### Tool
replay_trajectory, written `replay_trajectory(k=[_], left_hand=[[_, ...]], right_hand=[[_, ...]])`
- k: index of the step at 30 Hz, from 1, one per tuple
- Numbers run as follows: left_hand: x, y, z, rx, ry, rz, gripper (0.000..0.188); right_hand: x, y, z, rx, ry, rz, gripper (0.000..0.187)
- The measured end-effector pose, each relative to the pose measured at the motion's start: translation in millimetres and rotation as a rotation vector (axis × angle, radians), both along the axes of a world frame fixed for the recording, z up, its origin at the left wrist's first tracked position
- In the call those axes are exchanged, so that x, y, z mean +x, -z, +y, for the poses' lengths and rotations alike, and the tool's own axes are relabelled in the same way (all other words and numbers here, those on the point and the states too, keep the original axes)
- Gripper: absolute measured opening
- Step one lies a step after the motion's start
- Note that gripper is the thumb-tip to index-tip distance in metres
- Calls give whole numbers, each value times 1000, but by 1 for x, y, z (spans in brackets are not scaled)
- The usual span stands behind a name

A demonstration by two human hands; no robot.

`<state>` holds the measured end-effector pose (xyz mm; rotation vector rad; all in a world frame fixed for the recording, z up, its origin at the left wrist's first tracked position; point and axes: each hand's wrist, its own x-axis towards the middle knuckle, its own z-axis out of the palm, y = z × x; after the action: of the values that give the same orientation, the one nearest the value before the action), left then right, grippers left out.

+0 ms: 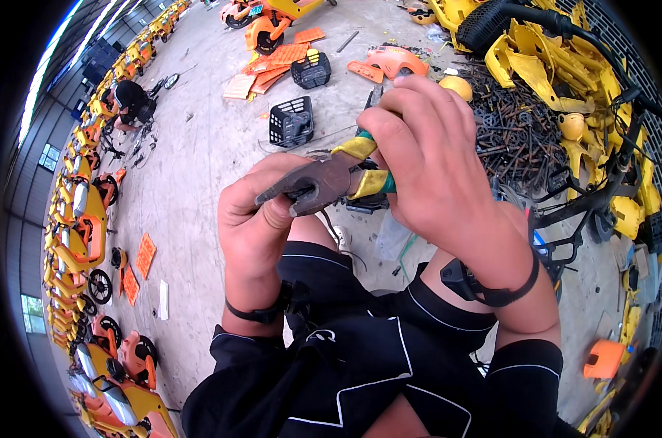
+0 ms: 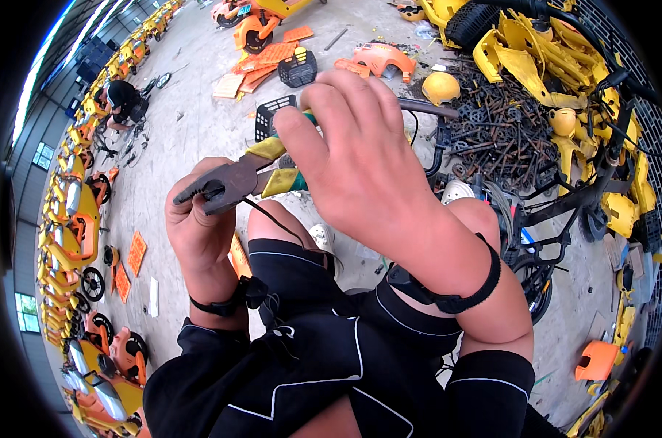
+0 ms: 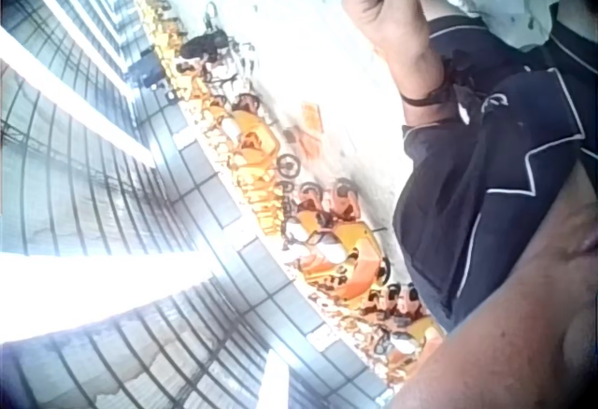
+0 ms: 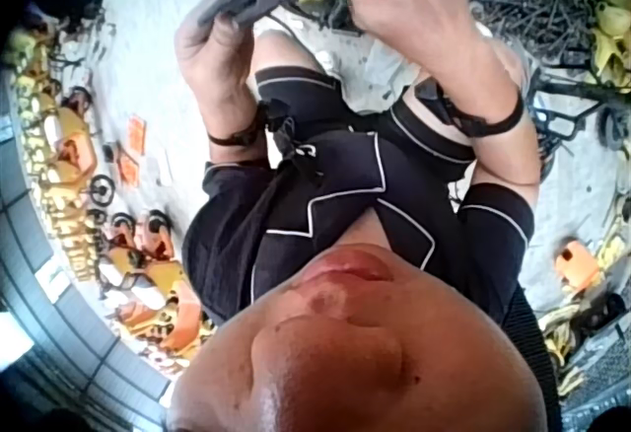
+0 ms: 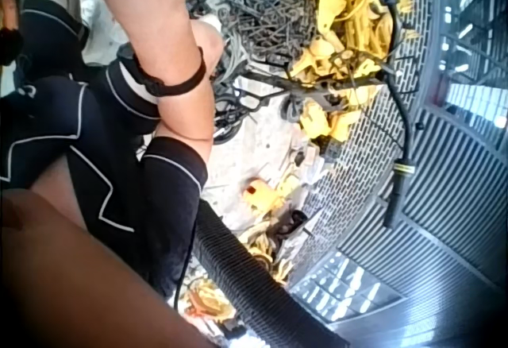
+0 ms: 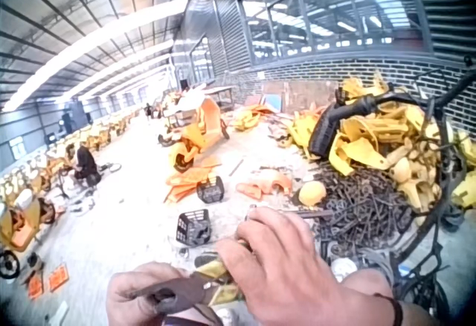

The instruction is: The person uses pliers to strip insulation and cut small wires from a discarded bicycle component while sitting in a scrap yard.

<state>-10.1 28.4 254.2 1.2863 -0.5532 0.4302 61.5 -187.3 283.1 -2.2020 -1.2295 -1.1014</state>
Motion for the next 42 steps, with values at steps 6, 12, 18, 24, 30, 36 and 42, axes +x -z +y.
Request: replay_trajectory(k=[6, 12, 18, 24, 30, 36, 42], left_hand=[[0, 1, 0, -16, 32, -10, 28], [0, 4, -1, -96, 118, 30, 30], [2, 8, -7, -198, 140, 102, 31], [8, 10, -7, -150, 188, 170, 21], [6, 2, -15, -136, 190, 172, 22], [5, 2, -21, -50, 121, 209, 21], [3, -5, -26, 81, 21, 99, 18]], right_hand=[[9, 6, 2, 85, -178, 74, 32], [6, 4, 1, 90, -196, 131, 35], [5, 8, 1, 115, -206, 218, 44], [5, -11, -3, 330, -187, 671, 27], [33, 1, -22, 713, -397, 1542, 30], [20, -6, -21, 655, -529, 1773, 36], [13, -5, -19, 658, -521, 1701, 32]])
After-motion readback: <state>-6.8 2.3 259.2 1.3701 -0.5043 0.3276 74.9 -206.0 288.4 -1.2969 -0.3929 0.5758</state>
